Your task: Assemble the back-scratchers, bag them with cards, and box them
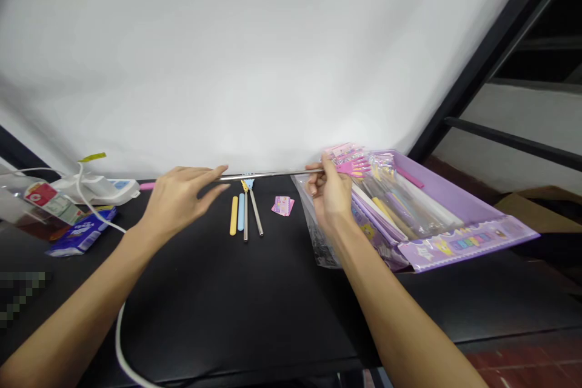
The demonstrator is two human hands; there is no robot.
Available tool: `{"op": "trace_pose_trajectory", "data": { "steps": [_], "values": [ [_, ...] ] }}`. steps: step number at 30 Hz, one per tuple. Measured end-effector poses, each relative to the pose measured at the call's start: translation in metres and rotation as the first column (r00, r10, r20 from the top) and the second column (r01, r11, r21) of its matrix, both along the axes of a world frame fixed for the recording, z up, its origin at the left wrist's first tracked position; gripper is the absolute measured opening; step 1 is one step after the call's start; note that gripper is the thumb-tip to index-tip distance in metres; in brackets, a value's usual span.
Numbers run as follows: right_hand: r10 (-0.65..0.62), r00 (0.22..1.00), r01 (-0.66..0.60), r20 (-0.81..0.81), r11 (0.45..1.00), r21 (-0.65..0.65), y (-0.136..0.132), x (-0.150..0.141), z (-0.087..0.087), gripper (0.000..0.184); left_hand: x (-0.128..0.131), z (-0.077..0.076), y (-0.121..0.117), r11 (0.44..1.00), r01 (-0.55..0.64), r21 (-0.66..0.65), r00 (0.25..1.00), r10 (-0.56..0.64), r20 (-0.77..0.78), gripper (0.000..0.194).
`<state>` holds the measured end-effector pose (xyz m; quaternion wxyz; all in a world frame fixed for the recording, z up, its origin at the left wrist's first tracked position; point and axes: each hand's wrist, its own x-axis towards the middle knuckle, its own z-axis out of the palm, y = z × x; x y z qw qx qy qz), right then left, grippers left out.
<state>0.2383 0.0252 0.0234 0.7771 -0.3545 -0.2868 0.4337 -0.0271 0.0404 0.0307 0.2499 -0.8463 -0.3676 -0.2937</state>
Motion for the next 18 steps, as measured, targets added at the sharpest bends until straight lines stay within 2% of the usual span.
{"op": "trace_pose_trajectory", "data": {
  "steps": [2,4,6,8,10,13,18],
  "values": [
    [0.069,0.998,-0.069,-0.001,0.997,-0.019,-0.003,-0.008,-0.002,0.039,0.014,-0.002,-0.005,0.996,0.091,0.025,0.994,-0.09,-0.057,0.03],
    [0.08,0.997,-0.08,0.008,0.996,-0.031,-0.004,-0.008,-0.001,0.039,0.018,-0.004,-0.008,0.992,0.12,0.044,0.988,-0.115,-0.101,0.026],
    [0.002,1.0,-0.002,0.0,0.999,-0.041,-0.002,0.003,0.002,0.039,0.011,-0.004,-0.007,0.992,0.101,0.073,0.992,-0.095,-0.084,0.024],
    [-0.133,0.99,0.131,-0.049,0.99,-0.052,0.002,0.021,0.006,0.04,-0.003,-0.003,-0.004,0.992,0.058,0.115,0.998,-0.057,-0.011,0.021],
    [-0.198,0.976,0.193,-0.088,0.979,-0.069,0.005,0.036,0.007,0.041,-0.014,-0.001,-0.001,0.988,0.004,0.153,0.997,-0.016,0.072,0.019],
    [-0.166,0.979,0.157,-0.114,0.984,-0.086,0.006,0.038,0.006,0.042,-0.012,0.0,-0.002,0.985,-0.004,0.172,0.997,-0.009,0.074,0.019],
    [-0.063,0.995,0.054,-0.073,0.993,-0.108,0.004,0.026,0.001,0.041,0.005,-0.001,-0.006,0.981,0.098,0.169,0.995,-0.092,-0.043,0.023]
  ]
}}
